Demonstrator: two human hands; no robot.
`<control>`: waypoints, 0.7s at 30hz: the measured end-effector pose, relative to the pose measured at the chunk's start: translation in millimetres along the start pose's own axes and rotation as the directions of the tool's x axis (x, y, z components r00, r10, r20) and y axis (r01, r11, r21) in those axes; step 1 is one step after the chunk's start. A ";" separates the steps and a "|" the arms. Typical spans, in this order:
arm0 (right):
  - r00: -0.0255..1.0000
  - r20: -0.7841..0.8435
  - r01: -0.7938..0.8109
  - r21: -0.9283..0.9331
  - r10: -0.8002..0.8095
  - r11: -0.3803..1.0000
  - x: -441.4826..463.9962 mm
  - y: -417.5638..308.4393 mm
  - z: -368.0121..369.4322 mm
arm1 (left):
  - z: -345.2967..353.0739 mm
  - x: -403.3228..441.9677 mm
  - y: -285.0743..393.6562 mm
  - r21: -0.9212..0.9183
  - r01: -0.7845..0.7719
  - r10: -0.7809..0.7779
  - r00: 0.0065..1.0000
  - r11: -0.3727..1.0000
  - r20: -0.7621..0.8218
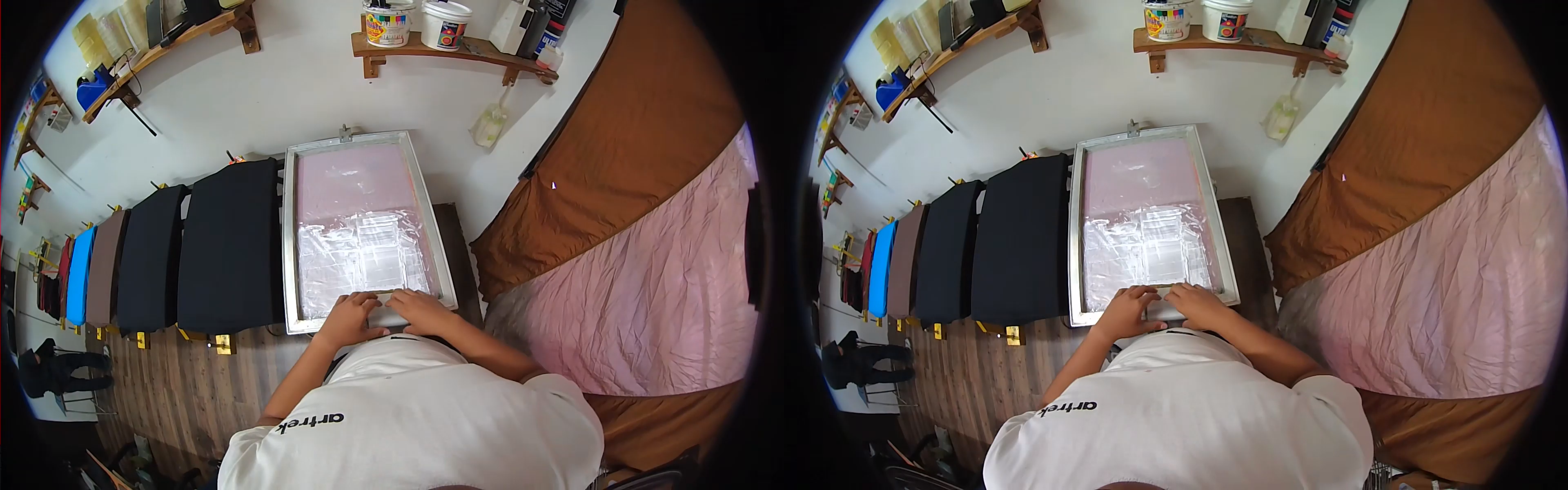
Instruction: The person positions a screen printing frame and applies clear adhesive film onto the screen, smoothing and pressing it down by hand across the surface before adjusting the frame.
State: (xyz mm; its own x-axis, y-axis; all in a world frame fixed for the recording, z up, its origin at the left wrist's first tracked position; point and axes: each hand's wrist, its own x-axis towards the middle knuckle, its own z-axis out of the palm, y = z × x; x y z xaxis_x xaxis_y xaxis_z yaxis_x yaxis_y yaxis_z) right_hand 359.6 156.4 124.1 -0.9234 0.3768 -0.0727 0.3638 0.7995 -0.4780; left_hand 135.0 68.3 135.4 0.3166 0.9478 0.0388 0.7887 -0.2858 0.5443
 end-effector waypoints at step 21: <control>0.970 -0.104 -0.224 -0.050 0.218 0.973 55.5 19.1 -7.8 | 23.2 69.2 -3.1 0.390 0.140 -0.162 0.986 0.910 0.025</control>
State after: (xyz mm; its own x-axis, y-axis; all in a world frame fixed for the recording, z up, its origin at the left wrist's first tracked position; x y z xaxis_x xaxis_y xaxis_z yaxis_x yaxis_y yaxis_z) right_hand 316.3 196.2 117.7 -0.8044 0.5882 -0.0838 0.5668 0.7173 -0.4052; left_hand 166.7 131.5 116.9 0.1979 0.9776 -0.0711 0.9675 -0.1831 0.1744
